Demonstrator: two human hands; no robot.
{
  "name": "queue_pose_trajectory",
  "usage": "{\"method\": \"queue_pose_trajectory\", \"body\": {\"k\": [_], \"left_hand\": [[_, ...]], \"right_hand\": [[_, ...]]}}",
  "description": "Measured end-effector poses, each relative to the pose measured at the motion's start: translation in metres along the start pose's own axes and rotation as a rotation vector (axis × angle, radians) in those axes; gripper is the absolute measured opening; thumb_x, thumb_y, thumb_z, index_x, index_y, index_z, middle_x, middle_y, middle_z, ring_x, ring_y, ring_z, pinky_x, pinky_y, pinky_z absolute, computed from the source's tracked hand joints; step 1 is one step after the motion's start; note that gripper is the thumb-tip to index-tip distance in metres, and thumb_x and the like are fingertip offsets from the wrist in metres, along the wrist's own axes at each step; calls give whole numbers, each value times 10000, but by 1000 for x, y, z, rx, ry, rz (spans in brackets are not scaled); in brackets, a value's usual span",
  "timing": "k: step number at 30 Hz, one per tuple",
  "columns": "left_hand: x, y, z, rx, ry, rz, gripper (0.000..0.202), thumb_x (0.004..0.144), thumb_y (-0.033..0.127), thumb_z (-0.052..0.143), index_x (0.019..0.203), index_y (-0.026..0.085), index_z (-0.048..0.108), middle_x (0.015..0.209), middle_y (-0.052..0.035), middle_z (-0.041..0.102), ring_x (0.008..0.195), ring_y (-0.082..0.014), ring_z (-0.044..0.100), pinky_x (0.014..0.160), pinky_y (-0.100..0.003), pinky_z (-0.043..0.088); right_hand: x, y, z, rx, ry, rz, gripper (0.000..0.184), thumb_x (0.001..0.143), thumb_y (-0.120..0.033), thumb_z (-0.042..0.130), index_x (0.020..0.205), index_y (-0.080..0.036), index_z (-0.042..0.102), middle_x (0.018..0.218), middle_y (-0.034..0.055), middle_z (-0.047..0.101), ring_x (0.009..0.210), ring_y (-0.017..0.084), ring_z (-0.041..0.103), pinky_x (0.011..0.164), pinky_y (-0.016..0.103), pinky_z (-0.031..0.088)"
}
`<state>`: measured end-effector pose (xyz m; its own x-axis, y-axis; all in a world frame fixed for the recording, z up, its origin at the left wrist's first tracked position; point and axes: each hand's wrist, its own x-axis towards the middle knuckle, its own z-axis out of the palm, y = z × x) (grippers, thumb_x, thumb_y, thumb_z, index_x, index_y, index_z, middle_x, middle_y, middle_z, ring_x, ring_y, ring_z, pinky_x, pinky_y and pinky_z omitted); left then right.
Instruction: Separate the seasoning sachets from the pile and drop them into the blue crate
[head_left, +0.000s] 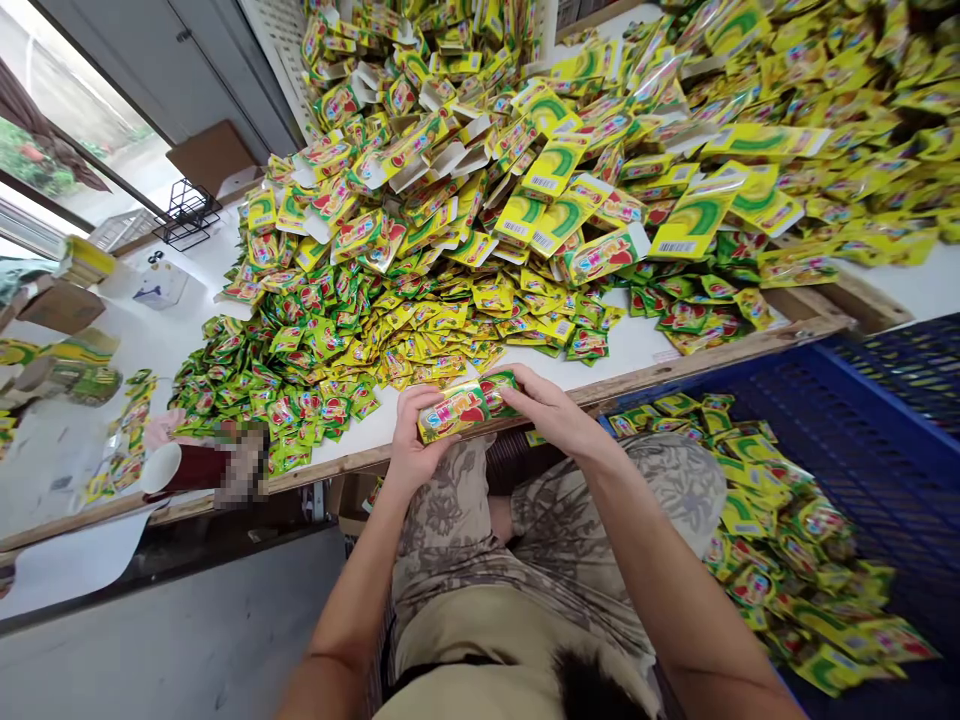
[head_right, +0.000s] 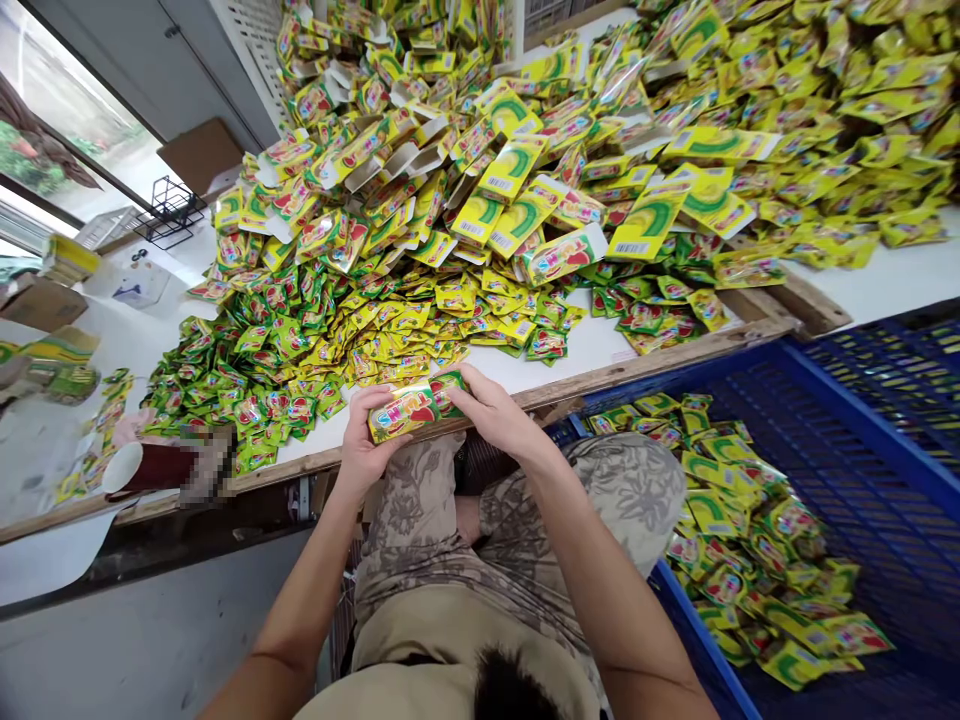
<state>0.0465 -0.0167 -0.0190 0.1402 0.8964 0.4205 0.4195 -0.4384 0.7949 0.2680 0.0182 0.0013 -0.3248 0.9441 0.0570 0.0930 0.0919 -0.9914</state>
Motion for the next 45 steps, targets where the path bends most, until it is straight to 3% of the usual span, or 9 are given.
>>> {"method": "queue_pose_trajectory", "body": {"k": [4,6,13,16,19,21,30,38,45], "left_hand": [[-4,3,3,-111,-64,-157,693,720,353,782,1324,244,463,1416,-127,436,1357,-293,400,1121,-450,344],[-4,6,5,-223,-57,-271,765,701,379,792,1356,236,423,1404,-127,458,1310,-287,459,1069,-413,409],[-4,11,9,-324,56,-316,413,779,332,719,1144,214,567,1182,-70,599,1098,-209,584,970,-339,468],[-6,11,8,-357,57,-320,412,775,307,723,1143,215,563,1176,-71,604,1088,-205,590,963,-338,473],[-7,9,8,-403,69,-326,436,756,314,737,1138,214,554,1168,-75,615,1073,-212,602,945,-345,486],[-6,8,8,-423,68,-331,448,745,323,745,1135,216,551,1162,-73,619,1066,-213,607,936,-347,493],[-5,11,16,-423,59,-346,450,755,352,741,1142,221,552,1162,-68,615,1031,-201,618,908,-329,505],[-5,3,16,-435,86,-361,446,737,344,762,1117,216,566,1139,-69,634,1031,-210,623,907,-337,508],[-2,3,19,-488,124,-322,410,750,301,756,1114,222,585,1149,-62,631,1052,-198,612,935,-329,495]], "right_hand": [[-2,4,-1,159,-31,108,270,781,-424,627,962,-224,631,868,24,691,839,208,642,756,335,511],[-4,7,3,197,33,126,282,735,-427,667,936,-231,633,838,19,687,773,202,640,697,325,514],[-8,12,13,-158,213,94,247,725,-393,699,894,-212,697,619,-23,589,513,128,468,480,253,357],[-9,8,5,-66,86,112,293,717,-425,708,908,-202,706,609,-20,606,544,146,528,503,259,403],[-11,3,-6,174,-139,128,359,712,-445,707,972,-197,698,831,30,710,741,189,649,653,302,518],[-12,3,-9,255,-168,151,393,674,-438,739,980,-199,685,893,39,722,800,202,670,709,325,542],[-7,18,27,82,273,108,199,637,-362,734,678,-216,606,616,-1,624,528,141,541,480,268,439],[-9,13,14,143,82,196,223,687,-424,699,754,-213,669,604,-7,635,417,134,520,429,290,440],[-13,2,24,133,316,128,174,780,-377,609,728,-223,546,565,-41,533,444,131,556,428,256,440]]}}
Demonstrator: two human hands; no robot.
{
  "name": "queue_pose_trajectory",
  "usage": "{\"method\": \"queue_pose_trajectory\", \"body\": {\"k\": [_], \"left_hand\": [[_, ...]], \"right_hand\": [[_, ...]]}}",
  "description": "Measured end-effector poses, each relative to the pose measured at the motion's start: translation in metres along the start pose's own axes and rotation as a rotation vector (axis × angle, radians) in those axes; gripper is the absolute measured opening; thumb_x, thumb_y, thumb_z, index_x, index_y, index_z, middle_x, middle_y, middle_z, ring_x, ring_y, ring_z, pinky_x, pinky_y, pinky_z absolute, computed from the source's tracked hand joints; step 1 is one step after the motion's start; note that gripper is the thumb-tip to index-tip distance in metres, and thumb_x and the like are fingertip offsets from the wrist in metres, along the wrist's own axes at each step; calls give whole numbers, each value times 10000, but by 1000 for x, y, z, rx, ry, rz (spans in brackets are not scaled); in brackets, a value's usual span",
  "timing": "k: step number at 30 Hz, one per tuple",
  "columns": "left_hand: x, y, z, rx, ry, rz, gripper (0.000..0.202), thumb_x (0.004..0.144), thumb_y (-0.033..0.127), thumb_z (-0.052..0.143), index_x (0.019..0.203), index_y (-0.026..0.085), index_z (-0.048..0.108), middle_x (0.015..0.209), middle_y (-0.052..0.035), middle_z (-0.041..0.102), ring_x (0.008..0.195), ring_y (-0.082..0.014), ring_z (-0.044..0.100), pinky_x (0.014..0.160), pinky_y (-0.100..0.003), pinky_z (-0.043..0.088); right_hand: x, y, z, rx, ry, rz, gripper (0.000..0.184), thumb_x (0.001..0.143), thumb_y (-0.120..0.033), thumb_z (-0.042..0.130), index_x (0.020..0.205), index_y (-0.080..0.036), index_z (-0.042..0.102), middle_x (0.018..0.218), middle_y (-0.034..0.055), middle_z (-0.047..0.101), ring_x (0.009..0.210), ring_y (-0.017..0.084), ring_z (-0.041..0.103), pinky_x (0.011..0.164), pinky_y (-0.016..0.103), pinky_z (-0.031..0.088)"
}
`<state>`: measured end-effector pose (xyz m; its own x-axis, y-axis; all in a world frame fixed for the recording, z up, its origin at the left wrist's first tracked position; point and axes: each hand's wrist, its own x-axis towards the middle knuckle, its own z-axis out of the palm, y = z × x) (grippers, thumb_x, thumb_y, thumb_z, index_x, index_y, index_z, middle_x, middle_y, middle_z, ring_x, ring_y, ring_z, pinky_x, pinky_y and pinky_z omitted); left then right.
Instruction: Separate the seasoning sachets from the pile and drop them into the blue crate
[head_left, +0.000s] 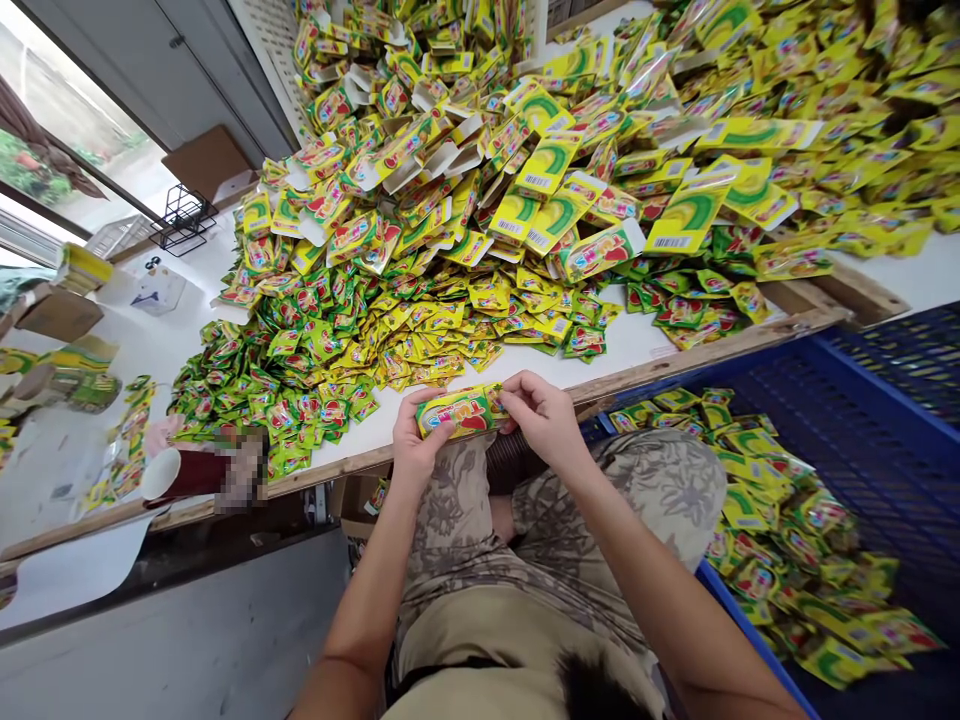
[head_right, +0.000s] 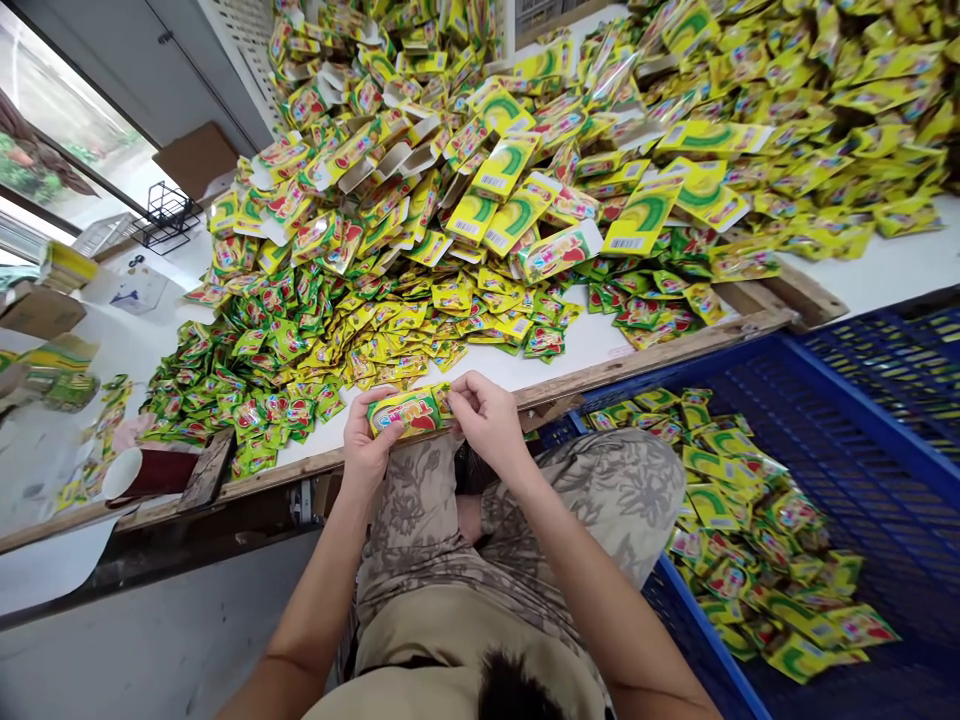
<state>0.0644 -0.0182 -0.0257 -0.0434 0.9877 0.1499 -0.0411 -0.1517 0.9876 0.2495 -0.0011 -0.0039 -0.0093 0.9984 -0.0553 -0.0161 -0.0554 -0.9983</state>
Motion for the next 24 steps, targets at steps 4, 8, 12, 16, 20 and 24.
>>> {"method": "queue_pose_trajectory", "body": {"k": [4,8,12,16,20,24], "left_hand": [[-1,-1,-2,-30,30,18,428,736,288,768,1120,221,592,1150,-62,627,1044,-196,614,924,-324,500],[-3,1,-4,-25,50,36,428,732,278,773,1116,222,592,1131,-55,631,1039,-188,617,920,-312,502],[-7,6,-1,21,-7,41,417,755,268,755,1135,227,587,1141,-50,631,1014,-176,629,898,-295,508],[-10,9,1,26,-16,47,429,752,267,758,1141,224,582,1142,-54,628,1002,-177,636,886,-296,517],[-11,9,1,6,23,65,431,736,274,770,1125,222,590,1136,-54,626,998,-178,635,881,-298,524],[-9,6,3,-13,90,75,418,717,289,784,1088,215,604,1130,-60,630,1001,-192,637,874,-315,533]], "right_hand": [[-6,-2,2,-104,60,-63,151,822,-351,566,769,-210,547,618,-26,566,466,127,578,423,235,430],[-10,-4,-3,-261,42,-153,176,857,-339,536,790,-190,603,598,-15,587,468,118,540,464,234,404],[-12,-12,-3,-545,-51,-344,179,853,-227,516,727,-185,635,586,-4,604,502,110,506,523,234,358],[-12,-17,-1,-558,-172,-318,221,821,-166,489,617,-191,569,460,-37,495,451,99,463,486,222,309],[-13,-16,4,-394,-133,-229,142,808,-197,514,699,-190,605,501,-41,535,446,94,479,471,209,342],[-21,-17,12,-242,36,-195,100,805,-262,568,744,-187,597,565,-29,556,470,93,484,460,207,384]]}}
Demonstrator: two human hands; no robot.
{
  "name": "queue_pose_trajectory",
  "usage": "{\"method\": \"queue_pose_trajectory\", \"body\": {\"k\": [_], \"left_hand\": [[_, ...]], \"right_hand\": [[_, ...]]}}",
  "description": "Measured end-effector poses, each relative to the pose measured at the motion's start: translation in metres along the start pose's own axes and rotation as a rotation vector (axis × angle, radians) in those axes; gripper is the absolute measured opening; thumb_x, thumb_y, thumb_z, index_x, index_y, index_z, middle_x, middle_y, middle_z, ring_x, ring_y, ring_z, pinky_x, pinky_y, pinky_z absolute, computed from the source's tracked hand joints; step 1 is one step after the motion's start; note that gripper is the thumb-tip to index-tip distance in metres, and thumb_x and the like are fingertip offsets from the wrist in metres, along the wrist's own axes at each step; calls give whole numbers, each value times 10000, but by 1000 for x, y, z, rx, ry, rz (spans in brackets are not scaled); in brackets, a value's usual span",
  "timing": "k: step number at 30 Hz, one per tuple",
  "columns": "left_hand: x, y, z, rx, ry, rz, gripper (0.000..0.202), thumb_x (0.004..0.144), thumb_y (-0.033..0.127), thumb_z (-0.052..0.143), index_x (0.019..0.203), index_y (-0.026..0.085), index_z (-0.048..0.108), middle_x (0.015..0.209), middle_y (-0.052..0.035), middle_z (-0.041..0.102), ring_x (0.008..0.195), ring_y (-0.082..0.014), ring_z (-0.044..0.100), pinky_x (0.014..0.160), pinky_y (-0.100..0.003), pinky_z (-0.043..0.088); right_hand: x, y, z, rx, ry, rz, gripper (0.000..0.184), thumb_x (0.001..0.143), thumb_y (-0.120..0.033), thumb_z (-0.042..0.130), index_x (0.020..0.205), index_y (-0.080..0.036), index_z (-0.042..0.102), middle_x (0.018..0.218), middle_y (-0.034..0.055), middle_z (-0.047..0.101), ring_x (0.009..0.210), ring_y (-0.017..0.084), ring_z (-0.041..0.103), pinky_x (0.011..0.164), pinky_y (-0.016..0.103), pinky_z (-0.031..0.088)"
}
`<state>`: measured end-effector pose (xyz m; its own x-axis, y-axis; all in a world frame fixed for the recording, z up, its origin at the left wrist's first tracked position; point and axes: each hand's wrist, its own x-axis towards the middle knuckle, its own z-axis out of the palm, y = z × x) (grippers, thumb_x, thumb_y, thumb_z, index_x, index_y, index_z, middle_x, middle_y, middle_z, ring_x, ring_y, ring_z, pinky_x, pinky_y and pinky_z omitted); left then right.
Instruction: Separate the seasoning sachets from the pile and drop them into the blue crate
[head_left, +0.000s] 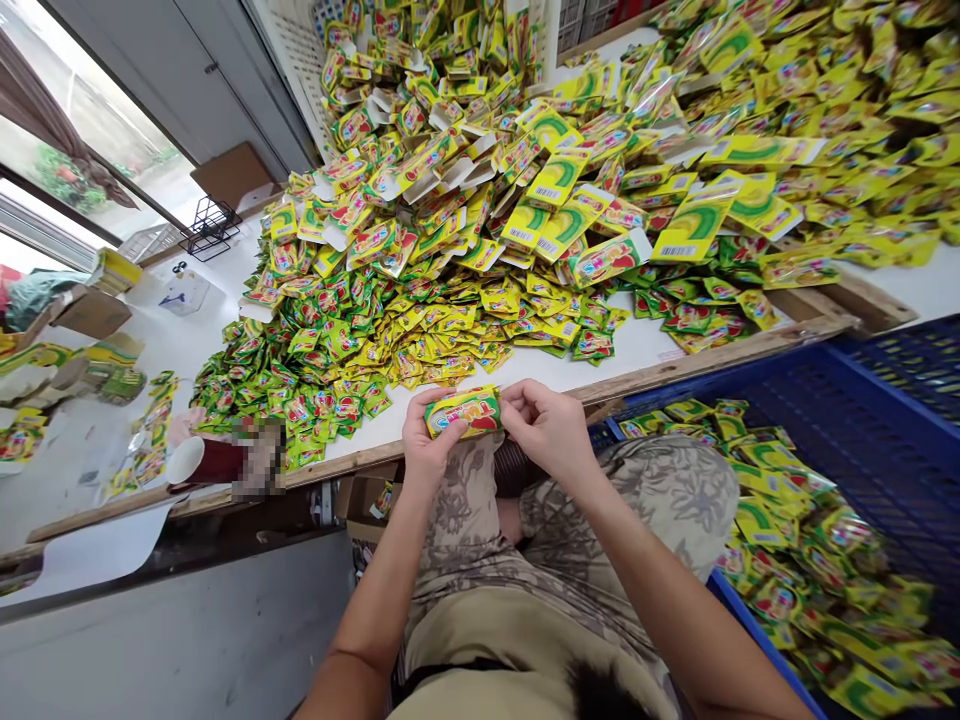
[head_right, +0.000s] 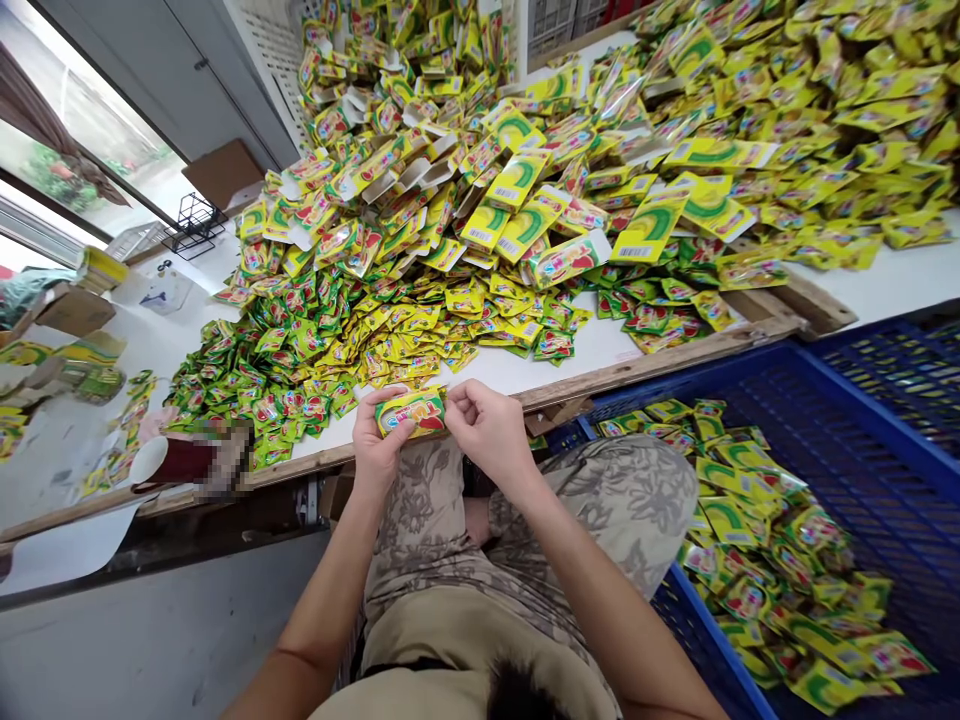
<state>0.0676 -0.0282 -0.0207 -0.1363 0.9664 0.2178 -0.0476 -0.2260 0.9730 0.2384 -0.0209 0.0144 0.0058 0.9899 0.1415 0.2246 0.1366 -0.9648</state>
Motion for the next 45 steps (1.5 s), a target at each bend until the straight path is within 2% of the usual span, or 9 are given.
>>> {"method": "queue_pose_trajectory", "body": {"k": [7,12,16,19,22,29,34,41,45], "left_hand": [[2,-4,-1,-18,56,-8,416,702,303,796,1061,214,605,1106,-56,639,1033,-199,623,922,-339,510],[1,-2,-2,-23,28,-27,457,716,283,788,1115,230,572,1102,-48,625,1009,-180,625,908,-318,515],[0,-2,-1,-66,-42,-69,523,720,249,789,1179,256,536,1109,-37,619,974,-152,637,864,-277,532],[1,-3,0,-58,-66,-63,535,727,252,785,1195,253,525,1106,-40,614,966,-151,639,856,-276,537],[1,-3,0,-44,-72,-44,516,731,251,782,1182,250,531,1092,-35,615,966,-148,636,864,-274,533],[1,-3,1,15,-51,-52,479,715,285,795,1128,229,557,1077,-45,638,952,-165,647,854,-295,538],[6,-6,-3,-1,22,-54,448,698,313,805,1074,218,581,1067,-42,637,966,-171,640,866,-300,529],[7,-6,-5,-3,-15,-41,441,718,276,789,1105,230,581,1095,-38,629,989,-161,619,888,-285,508],[6,-5,-5,42,26,-19,439,712,290,790,1091,219,580,1084,-48,628,1001,-175,620,907,-309,507]], "right_hand": [[-2,-1,-3,38,71,31,82,826,-264,550,773,-207,525,610,-28,562,469,103,561,434,205,419],[0,1,-9,-44,-60,53,139,849,-330,558,824,-198,589,599,-16,601,465,112,572,444,212,437],[0,4,-9,101,-196,160,171,818,-359,580,836,-191,611,685,11,667,451,107,560,423,215,451],[2,6,-8,160,-238,204,169,800,-349,580,824,-186,620,662,4,664,426,97,520,402,210,432],[5,8,-7,97,-253,161,142,798,-301,560,801,-181,635,626,-6,655,420,87,490,416,203,414],[3,17,-4,34,-137,59,127,789,-282,595,749,-182,662,640,5,664,541,124,560,512,229,435],[2,15,-9,92,13,108,180,826,-361,617,770,-193,588,565,-31,556,449,104,510,430,223,390],[2,10,-9,-20,-70,54,169,840,-350,621,811,-187,651,600,-10,617,487,112,536,474,231,429],[-5,7,-13,-47,11,44,215,879,-367,583,931,-186,686,679,8,669,470,102,525,471,235,422]]}}
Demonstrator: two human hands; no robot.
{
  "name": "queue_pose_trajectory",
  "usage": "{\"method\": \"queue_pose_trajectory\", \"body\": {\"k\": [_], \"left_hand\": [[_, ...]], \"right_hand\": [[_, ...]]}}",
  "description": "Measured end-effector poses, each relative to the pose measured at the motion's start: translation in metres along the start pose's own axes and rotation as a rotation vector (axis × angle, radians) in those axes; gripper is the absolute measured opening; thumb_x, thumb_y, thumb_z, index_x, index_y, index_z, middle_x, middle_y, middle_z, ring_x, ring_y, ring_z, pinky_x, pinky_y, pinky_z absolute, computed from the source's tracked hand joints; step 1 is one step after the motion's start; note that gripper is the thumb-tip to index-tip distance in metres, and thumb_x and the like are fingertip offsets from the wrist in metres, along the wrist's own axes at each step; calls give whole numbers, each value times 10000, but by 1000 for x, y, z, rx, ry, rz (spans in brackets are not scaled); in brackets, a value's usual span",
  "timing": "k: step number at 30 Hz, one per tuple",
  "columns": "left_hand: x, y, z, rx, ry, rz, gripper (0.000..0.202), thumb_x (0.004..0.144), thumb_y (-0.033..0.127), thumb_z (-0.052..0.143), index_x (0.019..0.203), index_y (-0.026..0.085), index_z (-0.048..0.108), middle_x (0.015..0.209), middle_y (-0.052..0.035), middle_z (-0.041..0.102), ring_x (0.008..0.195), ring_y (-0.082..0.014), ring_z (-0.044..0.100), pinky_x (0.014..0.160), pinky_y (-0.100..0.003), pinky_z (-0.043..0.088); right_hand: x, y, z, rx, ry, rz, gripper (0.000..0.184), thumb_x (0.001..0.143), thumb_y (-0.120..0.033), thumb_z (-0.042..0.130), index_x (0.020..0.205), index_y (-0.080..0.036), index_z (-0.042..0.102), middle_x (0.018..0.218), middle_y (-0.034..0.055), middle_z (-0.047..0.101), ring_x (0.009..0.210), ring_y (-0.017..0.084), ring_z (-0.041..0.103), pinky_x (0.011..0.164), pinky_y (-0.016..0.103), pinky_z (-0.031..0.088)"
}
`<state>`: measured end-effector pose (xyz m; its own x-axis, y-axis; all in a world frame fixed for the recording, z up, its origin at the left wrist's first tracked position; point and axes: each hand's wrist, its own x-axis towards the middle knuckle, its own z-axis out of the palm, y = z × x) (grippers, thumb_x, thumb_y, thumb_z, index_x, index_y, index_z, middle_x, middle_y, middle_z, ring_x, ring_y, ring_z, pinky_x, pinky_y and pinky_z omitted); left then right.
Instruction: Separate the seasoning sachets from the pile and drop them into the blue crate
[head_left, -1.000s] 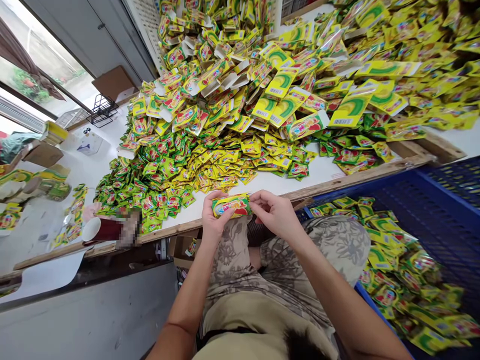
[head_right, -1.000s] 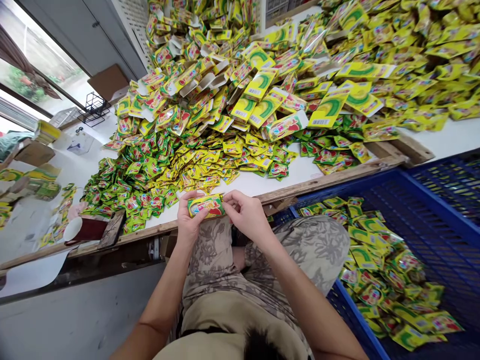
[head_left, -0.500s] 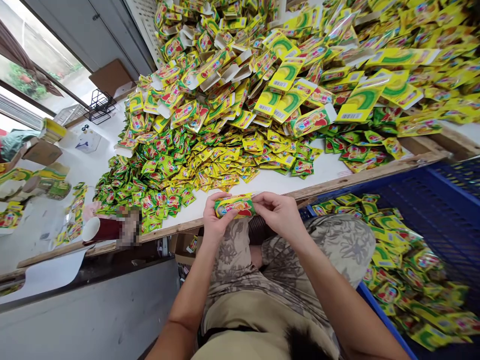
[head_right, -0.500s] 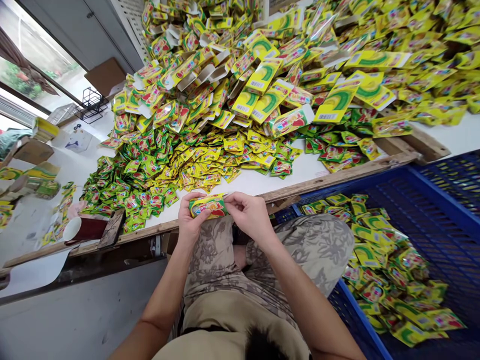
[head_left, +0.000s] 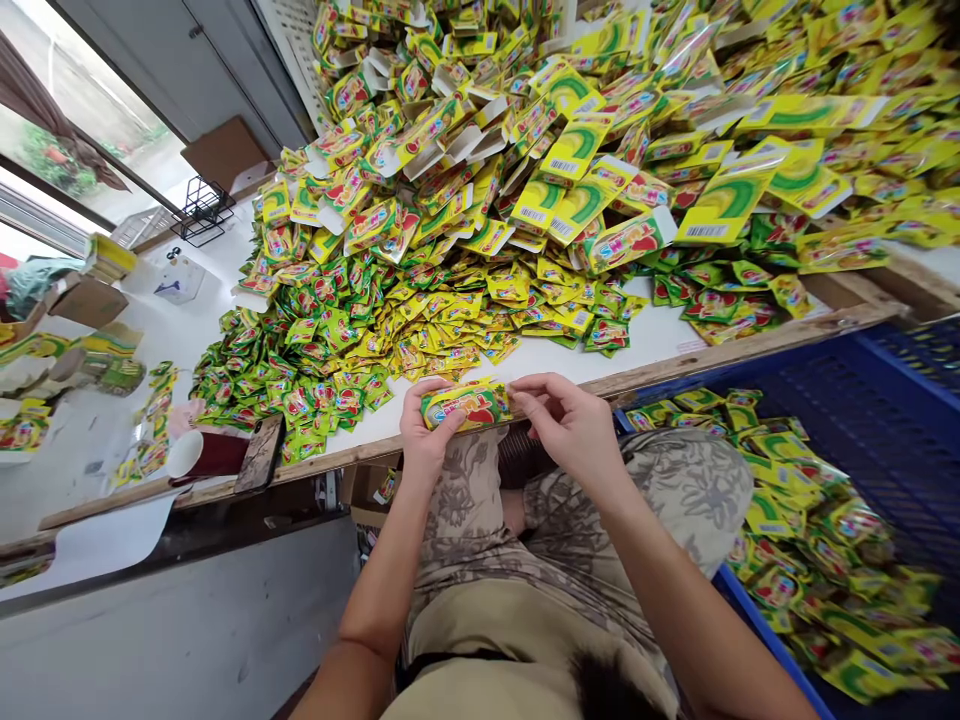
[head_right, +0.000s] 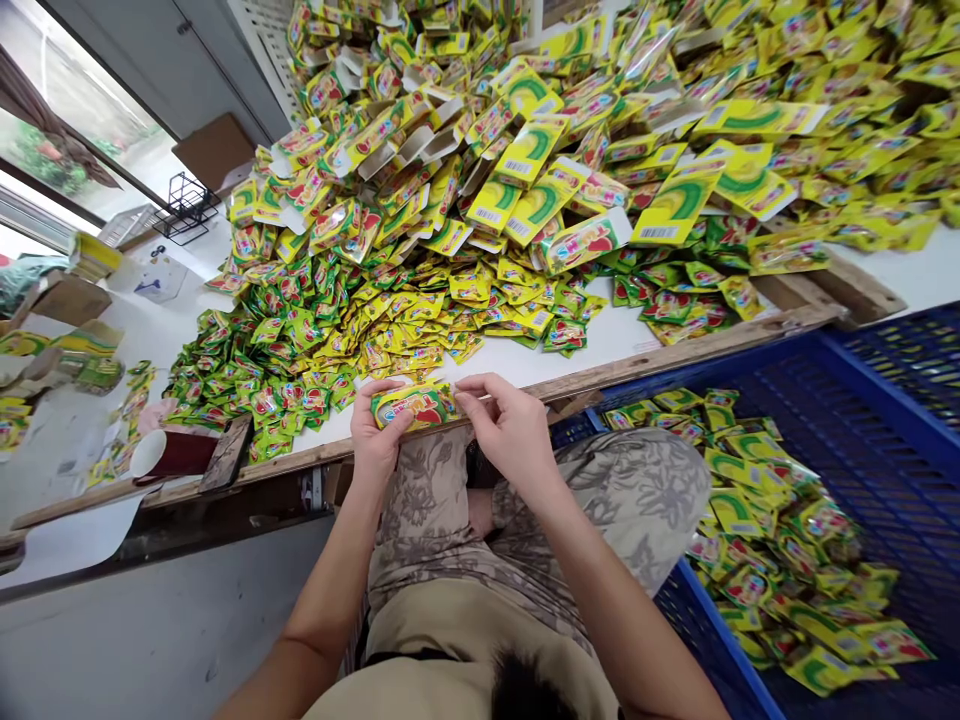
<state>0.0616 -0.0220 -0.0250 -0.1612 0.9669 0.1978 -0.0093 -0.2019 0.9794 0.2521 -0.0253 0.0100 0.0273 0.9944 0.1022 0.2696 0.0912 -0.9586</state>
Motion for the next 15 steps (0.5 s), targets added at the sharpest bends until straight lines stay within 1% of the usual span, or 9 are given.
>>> {"method": "queue_pose_trajectory", "body": {"k": [2,4,7,10,12,15], "left_hand": [[0,1,-1,31,14,17,448,711,305,789,1095,214,577,1085,-54,625,1008,-184,619,917,-323,506],[-1,2,-1,48,22,38,449,715,303,787,1101,217,575,1090,-52,623,1018,-182,616,923,-322,504],[-4,6,1,67,15,71,436,727,289,780,1108,223,577,1103,-49,623,1024,-176,614,923,-314,505],[-8,10,1,96,-4,87,431,737,300,772,1114,220,580,1121,-63,619,1023,-189,620,907,-328,519],[-10,11,1,117,-12,90,432,738,309,770,1116,216,583,1129,-70,616,1030,-198,619,910,-340,521],[-11,12,1,136,-20,96,439,744,312,765,1129,214,578,1132,-71,614,1045,-202,612,919,-344,517]], "right_hand": [[-5,-3,-2,-13,34,-17,227,889,-378,579,948,-191,693,665,5,665,453,100,511,459,236,409],[-9,-7,-2,-21,45,-42,224,887,-382,587,927,-195,704,653,8,661,456,105,509,456,238,411],[-14,-10,1,-22,20,-49,231,887,-374,585,940,-193,718,746,37,702,479,107,530,453,238,425],[-16,-9,5,17,-33,-4,265,882,-375,584,1018,-186,711,868,62,735,473,101,540,443,239,441],[-16,-8,6,46,-39,21,289,873,-383,591,1053,-185,700,948,78,740,459,93,534,435,243,453],[-14,-9,6,135,-84,87,315,843,-406,613,1046,-177,689,939,81,731,428,83,521,397,233,436]]}}
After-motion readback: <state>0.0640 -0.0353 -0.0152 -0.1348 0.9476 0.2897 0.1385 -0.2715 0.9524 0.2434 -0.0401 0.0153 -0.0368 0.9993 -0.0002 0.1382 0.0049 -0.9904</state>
